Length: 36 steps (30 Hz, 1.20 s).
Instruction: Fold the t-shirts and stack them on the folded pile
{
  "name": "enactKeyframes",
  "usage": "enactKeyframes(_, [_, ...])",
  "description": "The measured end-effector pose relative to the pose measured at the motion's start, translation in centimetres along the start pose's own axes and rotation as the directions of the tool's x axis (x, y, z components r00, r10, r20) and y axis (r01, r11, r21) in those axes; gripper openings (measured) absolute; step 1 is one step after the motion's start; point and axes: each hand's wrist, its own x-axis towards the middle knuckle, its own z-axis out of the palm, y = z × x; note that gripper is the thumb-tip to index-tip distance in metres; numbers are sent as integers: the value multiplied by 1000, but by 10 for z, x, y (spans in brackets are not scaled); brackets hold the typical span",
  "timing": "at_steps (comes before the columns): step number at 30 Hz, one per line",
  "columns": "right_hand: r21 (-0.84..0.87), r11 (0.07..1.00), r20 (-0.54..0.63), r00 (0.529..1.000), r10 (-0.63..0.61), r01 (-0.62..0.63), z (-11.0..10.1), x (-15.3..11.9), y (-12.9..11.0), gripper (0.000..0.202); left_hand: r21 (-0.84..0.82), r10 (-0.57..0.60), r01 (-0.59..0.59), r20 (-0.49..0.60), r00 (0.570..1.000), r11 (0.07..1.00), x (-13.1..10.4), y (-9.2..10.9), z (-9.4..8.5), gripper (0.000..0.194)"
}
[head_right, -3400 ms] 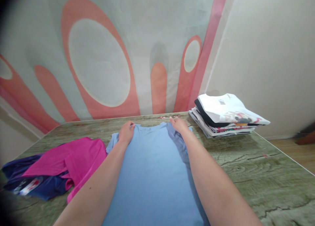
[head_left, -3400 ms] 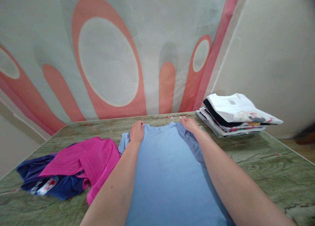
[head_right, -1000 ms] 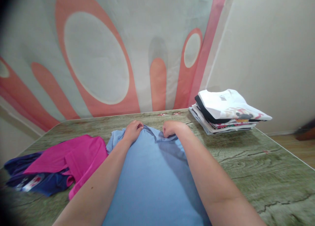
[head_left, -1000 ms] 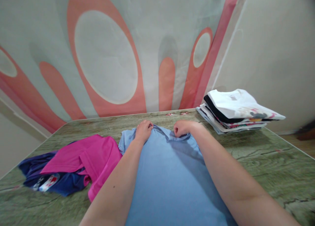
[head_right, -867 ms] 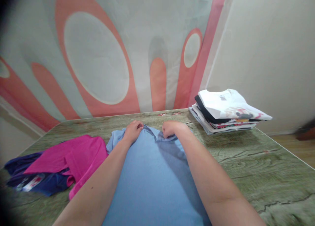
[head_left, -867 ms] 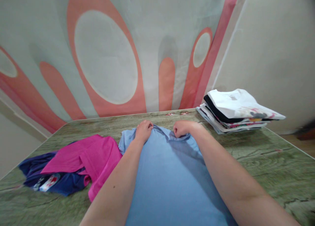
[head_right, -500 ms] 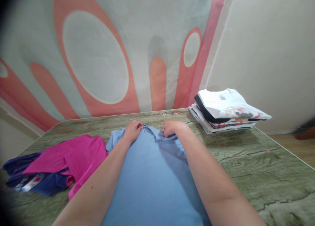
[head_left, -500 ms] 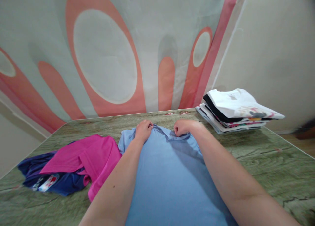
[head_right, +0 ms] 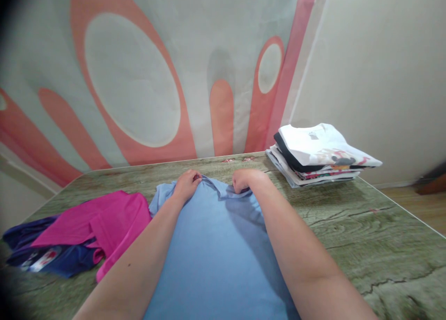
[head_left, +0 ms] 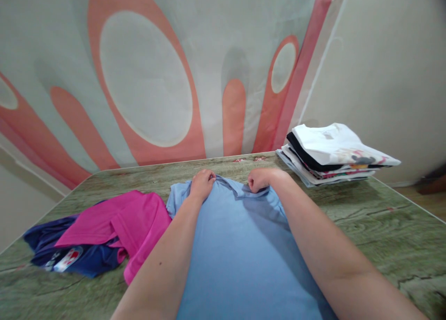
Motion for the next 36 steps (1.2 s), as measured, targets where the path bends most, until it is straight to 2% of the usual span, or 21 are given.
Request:
enactKeyframes(12, [61, 998, 8, 999, -32, 32, -1, 0, 11, 21, -10, -3, 3, -2, 1000, 1000, 0, 3, -3, 6])
enactKeyframes(20, [29, 999, -6, 1000, -13, 13, -1, 0, 3, 19, -5, 5, -5, 9, 1000, 1000, 0, 3, -2, 6])
enactKeyframes(28, [79, 995, -18, 998, -56, 58, -1, -3, 6, 17, 5, 0, 0, 20, 1000, 1000, 0, 1, -1, 8])
enactKeyframes(31, [100, 994, -78, 996, -39, 47, -2, -3, 11, 16, 2, 8, -8, 15, 1000, 1000, 0, 0, -1, 7])
enactKeyframes(36, [114, 992, -244, 967, 72, -46, -6, -2, 21, 14, -5, 14, -14, 17, 1000, 1000, 1, 0, -1, 7])
